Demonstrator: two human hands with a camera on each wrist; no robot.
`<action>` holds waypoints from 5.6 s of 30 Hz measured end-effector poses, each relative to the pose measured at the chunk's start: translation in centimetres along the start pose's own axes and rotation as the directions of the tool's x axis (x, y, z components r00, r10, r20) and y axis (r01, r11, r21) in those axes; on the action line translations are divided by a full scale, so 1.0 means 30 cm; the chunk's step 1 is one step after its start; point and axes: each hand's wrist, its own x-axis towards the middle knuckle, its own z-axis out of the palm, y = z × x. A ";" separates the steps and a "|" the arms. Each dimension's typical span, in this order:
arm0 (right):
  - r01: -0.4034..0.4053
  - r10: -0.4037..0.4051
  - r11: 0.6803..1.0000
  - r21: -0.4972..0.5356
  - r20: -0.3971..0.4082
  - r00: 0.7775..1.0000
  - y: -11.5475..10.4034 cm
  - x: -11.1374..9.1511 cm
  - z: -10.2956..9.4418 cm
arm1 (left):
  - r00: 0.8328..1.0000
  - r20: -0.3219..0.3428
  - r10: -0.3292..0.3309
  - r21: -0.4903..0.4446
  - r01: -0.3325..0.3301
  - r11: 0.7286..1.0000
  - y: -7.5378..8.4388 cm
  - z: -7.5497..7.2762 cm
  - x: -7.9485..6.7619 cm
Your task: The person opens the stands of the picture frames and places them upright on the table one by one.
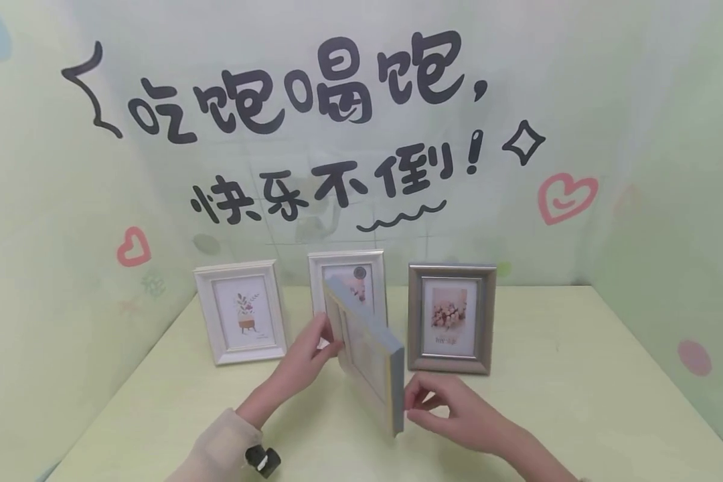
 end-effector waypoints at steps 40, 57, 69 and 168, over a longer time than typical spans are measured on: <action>0.096 -0.092 0.994 -0.059 0.072 0.993 0.007 0.172 0.021 | 0.965 0.257 0.052 0.057 -0.069 0.996 -0.072 0.066 0.002; 0.031 -0.033 0.999 0.031 0.069 0.997 0.061 0.183 0.057 | 0.971 0.235 0.047 0.066 -0.064 0.996 -0.087 0.072 -0.008; -0.226 0.208 0.968 0.112 0.155 0.966 0.078 0.155 0.071 | 0.974 0.224 0.036 0.113 -0.063 0.992 -0.072 0.066 -0.007; -0.239 -0.013 0.942 -0.236 -0.736 0.677 -0.084 -0.284 -0.596 | 0.950 0.107 0.294 0.082 -0.303 0.949 0.569 0.480 0.131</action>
